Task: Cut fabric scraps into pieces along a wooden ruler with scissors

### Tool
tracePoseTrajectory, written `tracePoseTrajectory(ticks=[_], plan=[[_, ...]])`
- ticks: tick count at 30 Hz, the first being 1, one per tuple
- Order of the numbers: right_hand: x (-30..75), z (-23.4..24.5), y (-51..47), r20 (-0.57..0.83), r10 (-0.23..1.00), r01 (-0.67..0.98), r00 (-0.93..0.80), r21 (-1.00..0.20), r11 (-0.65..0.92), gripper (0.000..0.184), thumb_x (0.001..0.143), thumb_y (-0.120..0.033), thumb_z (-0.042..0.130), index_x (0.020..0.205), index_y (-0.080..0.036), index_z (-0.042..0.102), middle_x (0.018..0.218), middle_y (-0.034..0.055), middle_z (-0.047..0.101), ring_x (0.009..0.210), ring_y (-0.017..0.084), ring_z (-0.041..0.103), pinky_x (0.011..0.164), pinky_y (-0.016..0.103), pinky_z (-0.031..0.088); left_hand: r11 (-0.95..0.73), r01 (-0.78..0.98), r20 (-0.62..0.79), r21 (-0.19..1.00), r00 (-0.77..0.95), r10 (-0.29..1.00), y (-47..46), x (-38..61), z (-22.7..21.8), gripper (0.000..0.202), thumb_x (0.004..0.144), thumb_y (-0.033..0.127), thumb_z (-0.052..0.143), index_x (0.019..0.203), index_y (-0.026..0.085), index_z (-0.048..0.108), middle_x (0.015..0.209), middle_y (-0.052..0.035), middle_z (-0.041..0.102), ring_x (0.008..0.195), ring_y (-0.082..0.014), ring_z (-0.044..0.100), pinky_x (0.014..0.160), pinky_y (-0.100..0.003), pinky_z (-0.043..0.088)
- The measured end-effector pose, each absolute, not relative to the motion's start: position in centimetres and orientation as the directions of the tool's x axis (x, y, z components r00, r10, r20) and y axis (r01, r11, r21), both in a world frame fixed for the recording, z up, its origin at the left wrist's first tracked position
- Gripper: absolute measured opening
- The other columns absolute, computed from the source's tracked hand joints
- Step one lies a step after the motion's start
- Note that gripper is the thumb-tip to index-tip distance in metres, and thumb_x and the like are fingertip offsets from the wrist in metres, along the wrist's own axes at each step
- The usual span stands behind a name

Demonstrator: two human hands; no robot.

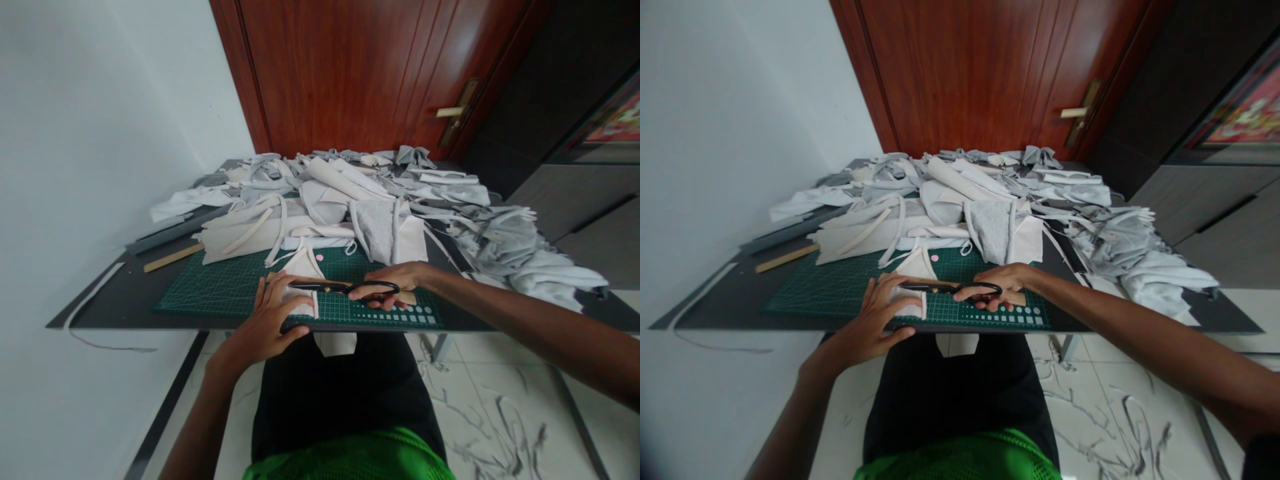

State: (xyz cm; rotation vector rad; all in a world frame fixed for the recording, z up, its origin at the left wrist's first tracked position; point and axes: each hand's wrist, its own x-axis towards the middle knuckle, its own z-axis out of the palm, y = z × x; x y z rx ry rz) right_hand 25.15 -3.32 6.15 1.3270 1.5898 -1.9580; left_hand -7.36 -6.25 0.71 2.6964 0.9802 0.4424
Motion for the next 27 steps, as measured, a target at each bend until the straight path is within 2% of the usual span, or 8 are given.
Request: tracePoseTrajectory(ticks=[7, 11, 15, 18, 23, 27], plan=[[24.7, 6.9, -3.6, -0.811, 0.346, 0.742, -0.472, -0.578, -0.341, 0.069, 0.076, -0.088, 0.064, 0.072, -0.021, 0.047, 0.050, -0.0112, 0.035, 0.037, 0.004, 0.030, 0.031, 0.015, 0.028, -0.747, 0.580, 0.187, 0.324, 0.735, 0.651, -5.9, -7.5, 0.7, 0.038, 0.096, 0.045, 0.064, 0.131, 0.030, 0.065, 0.155, -0.0105, 0.040, 0.153, -0.0397, 0.024, 0.124, -0.072, 0.004], [24.6, 6.8, -3.7, -0.790, 0.363, 0.720, -0.494, -0.606, -0.339, 0.068, 0.075, -0.086, 0.066, 0.072, -0.020, 0.048, 0.051, -0.0108, 0.036, 0.037, 0.003, 0.031, 0.031, 0.015, 0.028, -0.763, 0.555, 0.173, 0.332, 0.759, 0.628, -5.5, -7.6, 0.9, 0.039, 0.095, 0.045, 0.065, 0.132, 0.032, 0.064, 0.153, -0.0100, 0.043, 0.153, -0.0382, 0.026, 0.125, -0.070, 0.006], [24.7, 6.4, -3.6, -0.733, 0.388, 0.691, -0.559, -0.670, -0.271, 0.068, 0.077, -0.086, 0.065, 0.070, -0.020, 0.049, 0.052, -0.0101, 0.038, 0.038, 0.004, 0.033, 0.032, 0.015, 0.026, -0.786, 0.517, 0.193, 0.338, 0.780, 0.596, -5.3, -7.7, 1.1, 0.040, 0.096, 0.046, 0.065, 0.132, 0.030, 0.064, 0.152, -0.0114, 0.043, 0.153, -0.0354, 0.027, 0.127, -0.063, 0.015], [24.9, 6.0, -3.5, -0.698, 0.401, 0.676, -0.594, -0.703, -0.223, 0.069, 0.077, -0.086, 0.064, 0.068, -0.019, 0.049, 0.051, -0.0096, 0.040, 0.038, 0.003, 0.033, 0.032, 0.015, 0.024, -0.790, 0.509, 0.198, 0.342, 0.782, 0.590, -5.2, -7.7, 1.1, 0.040, 0.096, 0.046, 0.065, 0.133, 0.030, 0.063, 0.153, -0.0112, 0.043, 0.153, -0.0354, 0.027, 0.127, -0.062, 0.016], [25.1, 5.8, -3.4, -0.708, 0.428, 0.696, -0.561, -0.684, -0.219, 0.070, 0.076, -0.088, 0.063, 0.068, -0.019, 0.050, 0.049, -0.0093, 0.040, 0.038, 0.004, 0.033, 0.032, 0.016, 0.025, -0.789, 0.509, 0.199, 0.344, 0.782, 0.591, -5.2, -7.8, 0.7, 0.041, 0.096, 0.046, 0.065, 0.134, 0.031, 0.063, 0.152, -0.0104, 0.044, 0.153, -0.0358, 0.025, 0.127, -0.061, 0.017], [24.8, 6.1, -3.4, -0.772, 0.411, 0.745, -0.485, -0.611, -0.268, 0.071, 0.074, -0.090, 0.063, 0.072, -0.020, 0.051, 0.051, -0.0092, 0.040, 0.038, 0.005, 0.036, 0.033, 0.017, 0.029, -0.771, 0.515, 0.176, 0.374, 0.777, 0.605, -5.2, -7.9, 1.2, 0.040, 0.096, 0.044, 0.065, 0.134, 0.032, 0.064, 0.154, -0.0102, 0.042, 0.152, -0.0357, 0.026, 0.126, -0.060, 0.022]])
